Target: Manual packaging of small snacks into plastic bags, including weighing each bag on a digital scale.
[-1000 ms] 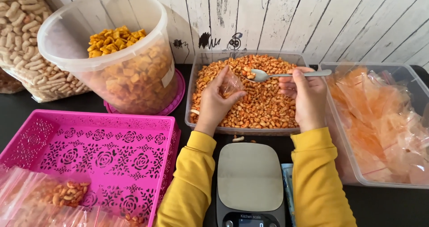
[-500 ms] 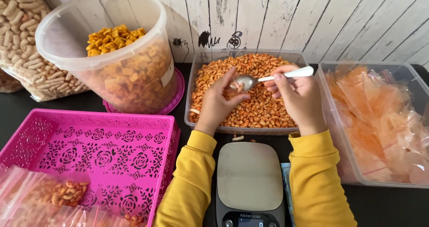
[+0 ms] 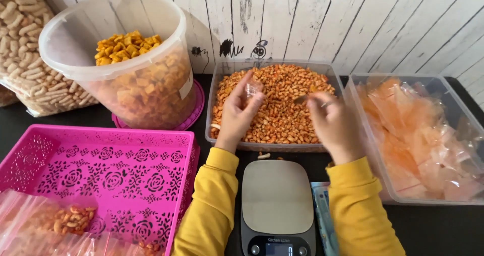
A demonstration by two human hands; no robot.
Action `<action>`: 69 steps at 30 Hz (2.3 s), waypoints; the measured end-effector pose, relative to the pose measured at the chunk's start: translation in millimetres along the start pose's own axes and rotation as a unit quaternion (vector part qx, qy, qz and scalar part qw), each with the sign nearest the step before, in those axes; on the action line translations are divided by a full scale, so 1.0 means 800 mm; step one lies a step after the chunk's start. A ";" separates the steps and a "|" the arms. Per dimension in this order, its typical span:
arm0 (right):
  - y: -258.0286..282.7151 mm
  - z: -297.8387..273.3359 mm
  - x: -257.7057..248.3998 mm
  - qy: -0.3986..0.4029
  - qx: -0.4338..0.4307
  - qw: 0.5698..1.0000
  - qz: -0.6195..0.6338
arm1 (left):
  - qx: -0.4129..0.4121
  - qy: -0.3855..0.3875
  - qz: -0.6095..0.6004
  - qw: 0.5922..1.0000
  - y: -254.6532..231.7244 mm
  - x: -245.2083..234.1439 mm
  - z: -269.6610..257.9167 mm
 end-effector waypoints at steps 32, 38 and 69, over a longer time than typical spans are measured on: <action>0.000 -0.188 0.048 0.112 0.108 0.912 0.379 | -0.070 -0.004 0.242 0.968 -0.063 0.043 -0.197; 0.013 -0.195 0.034 0.075 0.071 0.988 0.114 | 0.031 -0.043 0.289 0.956 -0.053 0.023 -0.209; -0.033 -0.192 0.036 0.031 0.000 0.982 0.185 | -0.017 0.005 0.451 0.892 -0.055 0.023 -0.211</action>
Point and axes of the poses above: each hand's wrist, its own z-axis towards the middle knuckle, its own x-axis out of the palm, y = z × x, the point moved 1 cm from there along z, towards the middle knuckle, and after that the axes turned 6 degrees about y, right-handed, at the moved point
